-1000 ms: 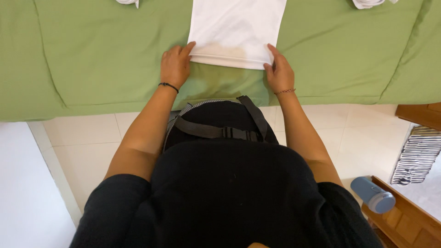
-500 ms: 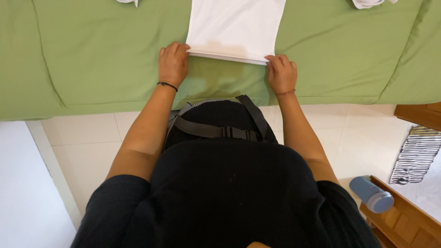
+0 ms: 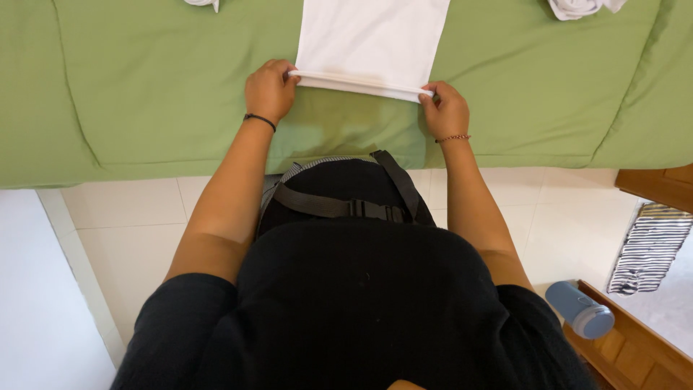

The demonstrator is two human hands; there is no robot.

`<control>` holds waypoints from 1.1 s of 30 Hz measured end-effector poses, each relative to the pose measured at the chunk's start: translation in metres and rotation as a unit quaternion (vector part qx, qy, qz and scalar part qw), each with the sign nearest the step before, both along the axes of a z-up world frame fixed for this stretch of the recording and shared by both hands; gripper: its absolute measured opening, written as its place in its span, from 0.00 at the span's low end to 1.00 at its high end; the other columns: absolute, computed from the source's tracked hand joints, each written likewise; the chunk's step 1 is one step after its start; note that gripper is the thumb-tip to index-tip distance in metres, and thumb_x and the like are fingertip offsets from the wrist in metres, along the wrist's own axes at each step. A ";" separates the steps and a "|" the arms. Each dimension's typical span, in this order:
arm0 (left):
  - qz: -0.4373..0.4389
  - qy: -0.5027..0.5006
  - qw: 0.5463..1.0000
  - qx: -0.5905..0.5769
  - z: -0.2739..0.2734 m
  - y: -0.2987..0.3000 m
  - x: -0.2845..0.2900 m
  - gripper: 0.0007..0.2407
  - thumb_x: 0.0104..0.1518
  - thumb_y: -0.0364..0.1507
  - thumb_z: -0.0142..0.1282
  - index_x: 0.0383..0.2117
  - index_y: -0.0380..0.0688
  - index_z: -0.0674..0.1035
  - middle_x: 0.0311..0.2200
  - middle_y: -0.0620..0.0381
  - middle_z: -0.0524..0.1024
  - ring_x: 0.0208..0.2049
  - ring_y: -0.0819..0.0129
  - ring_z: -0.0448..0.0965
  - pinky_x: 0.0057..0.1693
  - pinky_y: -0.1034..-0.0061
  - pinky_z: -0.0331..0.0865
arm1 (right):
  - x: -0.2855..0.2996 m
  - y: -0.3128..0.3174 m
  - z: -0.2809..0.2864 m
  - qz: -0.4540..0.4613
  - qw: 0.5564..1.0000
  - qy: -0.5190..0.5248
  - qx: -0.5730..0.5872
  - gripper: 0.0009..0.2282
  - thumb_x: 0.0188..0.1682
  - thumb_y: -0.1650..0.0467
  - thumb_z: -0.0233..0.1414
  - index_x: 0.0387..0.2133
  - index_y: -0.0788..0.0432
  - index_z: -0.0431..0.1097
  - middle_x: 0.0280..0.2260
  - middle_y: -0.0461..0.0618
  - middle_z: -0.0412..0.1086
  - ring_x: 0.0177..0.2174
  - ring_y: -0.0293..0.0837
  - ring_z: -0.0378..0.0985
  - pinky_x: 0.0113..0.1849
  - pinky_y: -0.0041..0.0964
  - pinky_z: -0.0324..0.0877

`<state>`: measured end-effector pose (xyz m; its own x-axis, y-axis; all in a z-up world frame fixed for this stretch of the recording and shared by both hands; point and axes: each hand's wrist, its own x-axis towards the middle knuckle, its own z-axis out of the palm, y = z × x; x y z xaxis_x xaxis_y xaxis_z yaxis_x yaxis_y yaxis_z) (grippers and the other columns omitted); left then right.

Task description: The person folds several white towels on a green bedsheet. They fold each towel into a compact shape, sometimes rolling it into a circular form, and place the finished items on the bed.

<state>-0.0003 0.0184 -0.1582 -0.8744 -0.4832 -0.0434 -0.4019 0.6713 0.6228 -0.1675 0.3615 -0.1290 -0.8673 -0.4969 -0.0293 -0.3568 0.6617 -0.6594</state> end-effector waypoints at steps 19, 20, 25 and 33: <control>0.090 -0.136 0.986 0.020 -0.034 -0.002 -0.040 0.09 0.49 0.32 0.68 0.32 0.49 0.80 0.30 0.58 0.83 0.35 0.57 0.81 0.39 0.60 0.72 | -0.028 -0.016 -0.023 -0.081 0.985 -0.117 0.101 0.13 0.43 0.66 0.64 0.38 0.56 0.72 0.28 0.46 0.74 0.29 0.44 0.77 0.33 0.40 0.71; 0.100 -0.149 0.983 0.024 -0.035 -0.002 -0.041 0.09 0.48 0.33 0.69 0.31 0.50 0.80 0.30 0.58 0.82 0.35 0.57 0.81 0.40 0.61 0.72 | -0.028 -0.015 -0.025 -0.087 0.984 -0.118 0.104 0.14 0.42 0.66 0.64 0.38 0.56 0.71 0.27 0.46 0.74 0.29 0.44 0.76 0.33 0.40 0.71; 0.093 -0.181 0.977 0.062 -0.037 -0.010 -0.044 0.09 0.47 0.34 0.69 0.31 0.52 0.81 0.30 0.61 0.81 0.35 0.60 0.81 0.40 0.63 0.73 | -0.034 -0.012 -0.040 -0.102 0.980 -0.144 0.091 0.14 0.41 0.66 0.65 0.36 0.57 0.72 0.27 0.45 0.73 0.28 0.42 0.75 0.33 0.37 0.71; 0.055 0.003 0.990 0.128 -0.025 -0.001 -0.027 0.10 0.52 0.27 0.66 0.31 0.44 0.74 0.26 0.55 0.78 0.28 0.57 0.79 0.37 0.63 0.72 | -0.025 0.005 -0.079 -0.120 0.979 -0.133 -0.100 0.13 0.44 0.71 0.66 0.36 0.61 0.69 0.27 0.44 0.68 0.27 0.37 0.68 0.33 0.33 0.69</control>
<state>-0.0272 0.0173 -0.1832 -0.8180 -0.5489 -0.1721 -0.4599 0.4442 0.7689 -0.1922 0.3669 -0.2076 -0.9348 -0.2980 -0.1934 -0.0043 0.5539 -0.8326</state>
